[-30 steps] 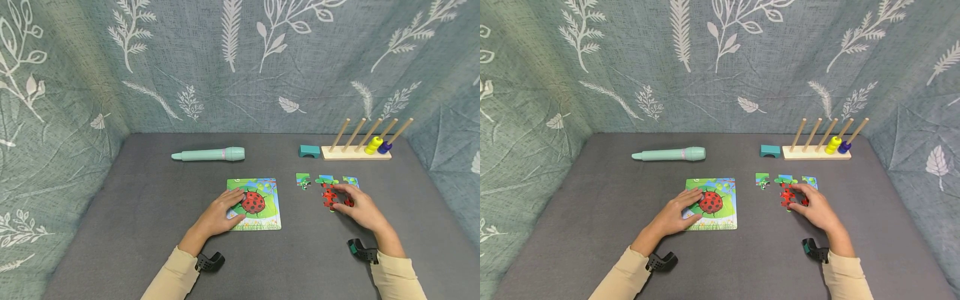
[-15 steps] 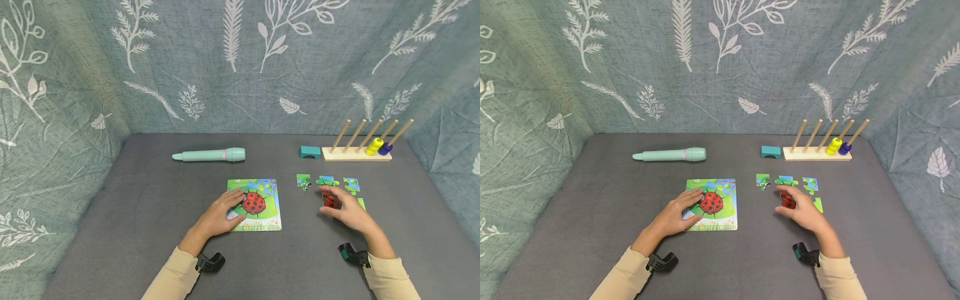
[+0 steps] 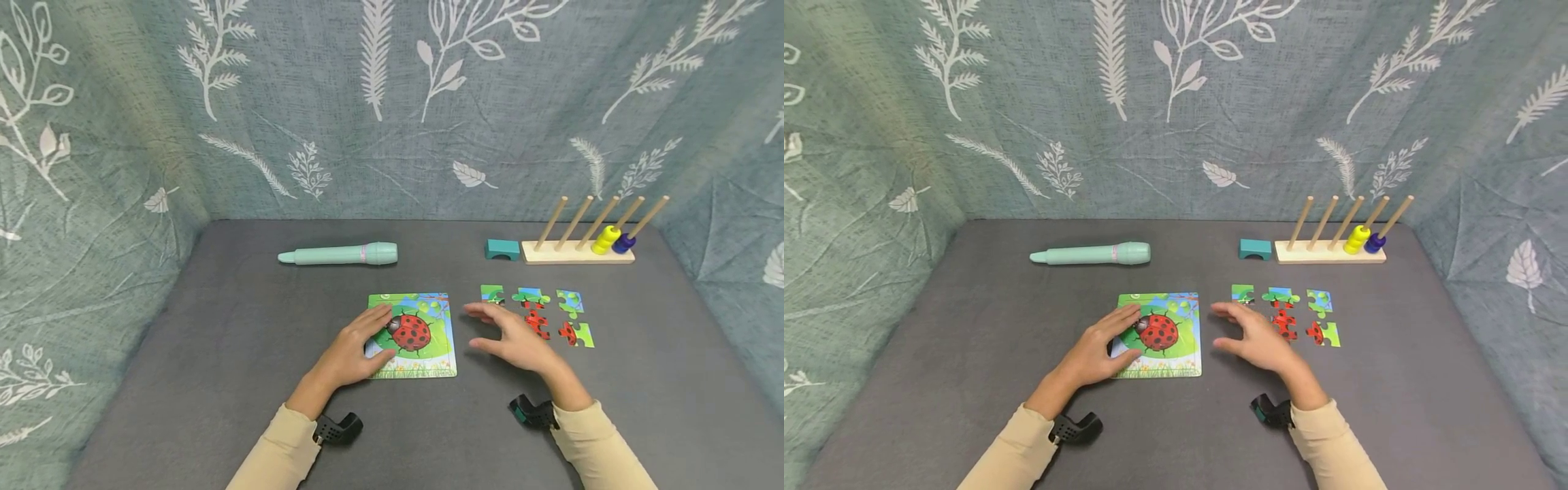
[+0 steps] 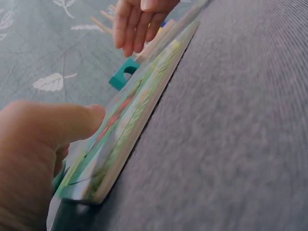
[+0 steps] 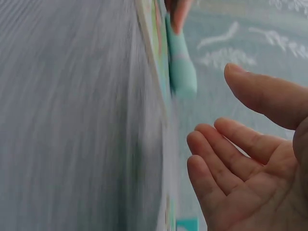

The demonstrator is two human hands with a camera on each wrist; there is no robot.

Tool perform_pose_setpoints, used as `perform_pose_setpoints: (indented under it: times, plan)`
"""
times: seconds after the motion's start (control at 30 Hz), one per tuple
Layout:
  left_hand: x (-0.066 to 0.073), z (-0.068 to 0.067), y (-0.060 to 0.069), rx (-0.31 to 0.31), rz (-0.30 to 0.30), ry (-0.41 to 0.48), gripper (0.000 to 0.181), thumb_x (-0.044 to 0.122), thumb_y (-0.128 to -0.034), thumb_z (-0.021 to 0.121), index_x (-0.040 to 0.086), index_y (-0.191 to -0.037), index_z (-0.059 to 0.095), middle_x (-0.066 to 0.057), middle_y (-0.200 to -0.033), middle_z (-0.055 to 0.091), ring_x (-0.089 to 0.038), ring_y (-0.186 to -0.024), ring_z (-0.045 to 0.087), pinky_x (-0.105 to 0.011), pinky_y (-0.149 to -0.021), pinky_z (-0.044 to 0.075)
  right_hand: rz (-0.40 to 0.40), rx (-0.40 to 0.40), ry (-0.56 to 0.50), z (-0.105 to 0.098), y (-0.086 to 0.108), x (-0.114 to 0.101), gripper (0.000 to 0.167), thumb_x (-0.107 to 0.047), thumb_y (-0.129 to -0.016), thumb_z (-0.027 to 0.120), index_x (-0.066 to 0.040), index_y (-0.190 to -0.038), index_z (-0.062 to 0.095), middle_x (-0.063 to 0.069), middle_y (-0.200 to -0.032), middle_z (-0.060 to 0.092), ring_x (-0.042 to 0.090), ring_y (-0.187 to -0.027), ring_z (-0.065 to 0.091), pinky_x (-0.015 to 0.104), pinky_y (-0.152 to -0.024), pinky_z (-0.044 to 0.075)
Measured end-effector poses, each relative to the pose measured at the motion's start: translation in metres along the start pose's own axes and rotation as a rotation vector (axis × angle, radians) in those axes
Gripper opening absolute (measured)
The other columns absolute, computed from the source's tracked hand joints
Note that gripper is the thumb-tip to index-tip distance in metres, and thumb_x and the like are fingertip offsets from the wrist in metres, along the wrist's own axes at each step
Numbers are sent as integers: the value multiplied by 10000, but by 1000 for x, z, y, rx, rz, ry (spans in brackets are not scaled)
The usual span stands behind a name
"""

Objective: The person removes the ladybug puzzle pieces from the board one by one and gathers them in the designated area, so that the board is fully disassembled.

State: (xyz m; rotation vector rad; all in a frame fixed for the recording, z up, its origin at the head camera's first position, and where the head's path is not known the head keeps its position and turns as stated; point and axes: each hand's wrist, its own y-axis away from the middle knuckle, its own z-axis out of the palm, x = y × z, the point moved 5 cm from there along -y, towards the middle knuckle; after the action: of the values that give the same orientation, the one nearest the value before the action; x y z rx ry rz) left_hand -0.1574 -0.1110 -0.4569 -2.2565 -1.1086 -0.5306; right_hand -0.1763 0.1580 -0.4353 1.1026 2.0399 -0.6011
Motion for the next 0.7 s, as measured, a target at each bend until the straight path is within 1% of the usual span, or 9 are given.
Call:
perform_pose_setpoints:
  times: [0.1,0.17,0.27,0.33,0.47,0.6,0.7]
  plan:
    - [-3,-4,2,19,0,-17,648,241,-821,715,-17,-1369,485,-155,-1444,451,-333,-1345,406,-480,-1129,348,-26,-28,-17,11,-11,-11,556,-144,-845,718,-11,-1338,498,144,-1332,549,307,-1228,524,463,-1035,450]
    - [-5,-7,4,32,0,-34,649,235,-813,719,-20,-1364,491,-160,-1432,463,-339,-1332,421,-481,-1125,351,-43,-48,-22,19,-18,-18,556,-142,-846,715,-1,-1337,496,148,-1337,544,307,-1234,520,460,-1040,448]
    - [-8,-11,8,40,-22,-43,652,242,-807,722,-23,-1358,497,-170,-1423,472,-350,-1320,434,-509,-1106,367,-64,-77,-4,33,-29,-27,555,-163,-851,710,4,-1335,496,150,-1330,549,303,-1226,528,455,-1034,454]
    - [-11,-12,9,28,-46,-49,662,258,-810,713,-21,-1366,488,-174,-1433,458,-354,-1328,423,-530,-1099,366,-77,-95,14,42,-35,-32,557,-175,-854,708,5,-1336,495,149,-1321,557,293,-1215,537,451,-1026,460]
    - [-13,-12,9,-20,-85,-73,708,321,-818,695,-15,-1393,454,-168,-1471,410,-340,-1365,375,-539,-1116,339,-88,-112,33,57,-48,-42,553,-187,-847,716,2,-1324,511,140,-1289,576,270,-1180,553,436,-1001,474]
    - [-13,-11,8,-49,-93,-105,744,366,-816,686,-23,-1399,440,-166,-1485,389,-341,-1376,356,-528,-1125,333,-90,-127,45,68,-59,-49,552,-185,-846,720,18,-1316,512,145,-1265,577,253,-1116,565,401,-939,505]
    - [-13,-10,8,-55,-89,-122,741,378,-825,676,-28,-1398,439,-170,-1483,389,-354,-1367,365,-519,-1127,335,-70,-125,47,76,-65,-52,546,-187,-852,713,24,-1313,511,150,-1259,567,242,-1069,568,380,-887,519]
